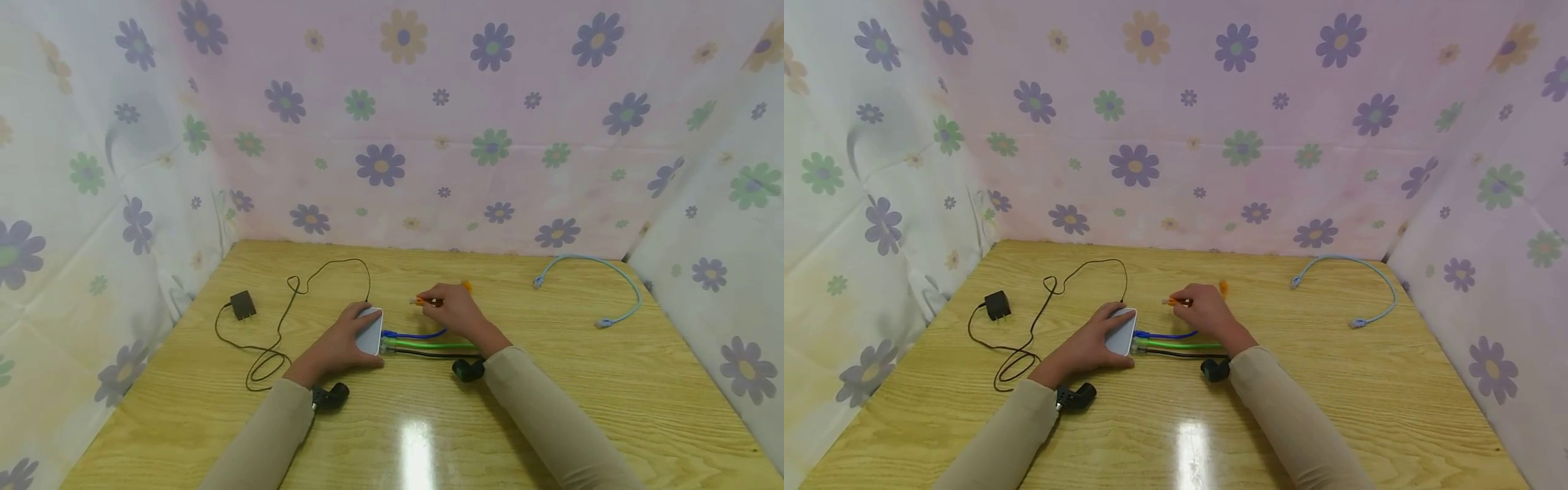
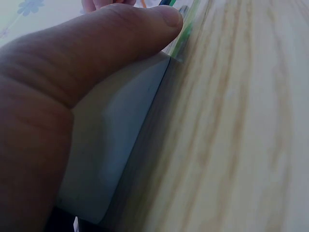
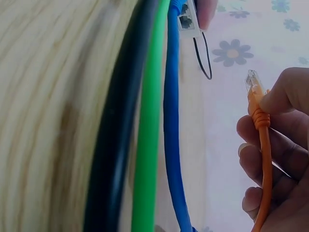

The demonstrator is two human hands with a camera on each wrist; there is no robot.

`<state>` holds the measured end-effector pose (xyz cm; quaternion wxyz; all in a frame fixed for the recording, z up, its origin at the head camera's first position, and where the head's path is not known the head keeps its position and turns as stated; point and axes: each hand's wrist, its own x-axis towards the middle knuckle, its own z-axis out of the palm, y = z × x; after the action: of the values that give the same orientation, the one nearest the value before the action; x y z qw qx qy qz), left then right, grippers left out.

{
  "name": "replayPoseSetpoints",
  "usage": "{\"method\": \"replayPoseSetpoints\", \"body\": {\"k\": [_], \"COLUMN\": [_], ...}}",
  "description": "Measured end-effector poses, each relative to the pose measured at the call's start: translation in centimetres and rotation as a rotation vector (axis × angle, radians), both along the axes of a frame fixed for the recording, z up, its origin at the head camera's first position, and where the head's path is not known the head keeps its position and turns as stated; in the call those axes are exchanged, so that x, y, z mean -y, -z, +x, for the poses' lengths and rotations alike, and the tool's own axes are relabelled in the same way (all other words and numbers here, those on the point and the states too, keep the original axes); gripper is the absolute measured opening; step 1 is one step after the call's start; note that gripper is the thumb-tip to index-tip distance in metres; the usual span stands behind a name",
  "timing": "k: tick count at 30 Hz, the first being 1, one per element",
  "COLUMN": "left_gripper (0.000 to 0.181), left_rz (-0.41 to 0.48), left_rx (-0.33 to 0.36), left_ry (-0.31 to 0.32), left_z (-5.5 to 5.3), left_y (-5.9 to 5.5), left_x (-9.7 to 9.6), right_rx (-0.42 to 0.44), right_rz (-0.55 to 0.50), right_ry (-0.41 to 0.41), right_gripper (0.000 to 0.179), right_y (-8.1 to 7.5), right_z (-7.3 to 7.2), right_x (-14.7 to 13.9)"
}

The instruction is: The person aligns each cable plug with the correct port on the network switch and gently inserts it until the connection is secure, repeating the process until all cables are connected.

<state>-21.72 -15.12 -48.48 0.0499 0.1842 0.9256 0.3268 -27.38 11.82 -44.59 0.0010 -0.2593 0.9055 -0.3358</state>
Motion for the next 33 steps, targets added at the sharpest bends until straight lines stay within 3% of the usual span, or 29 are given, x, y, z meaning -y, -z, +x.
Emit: {"method": "replayPoseSetpoints", "body": {"k": [14, 22, 33], "left_gripper": [0.099, 0.099, 0.098], "left_rz": [-0.019, -0.002, -0.011], "left_rx": [0.002, 0.006, 0.015], "left_ry": [0.005, 0.003, 0.015], "left_z": [-0.3, -0.4, 0.1], "left_y": [-0.6, -0.8, -0.9], "left_x": [-0.2, -0.2, 0.0], "right_rx": [-0.019, 0.019, 0.057], "right_rz": [0.002, -0.006, 0.004], "right_ry": [-0.069, -0.093, -0.099], "right_gripper": [0.025, 0.025, 0.026], "right_y": [0.7, 0.5, 1.5], "right_z": [-0.6, -0.2, 0.6], "right_x": [1.6, 2.3, 3.0]}}
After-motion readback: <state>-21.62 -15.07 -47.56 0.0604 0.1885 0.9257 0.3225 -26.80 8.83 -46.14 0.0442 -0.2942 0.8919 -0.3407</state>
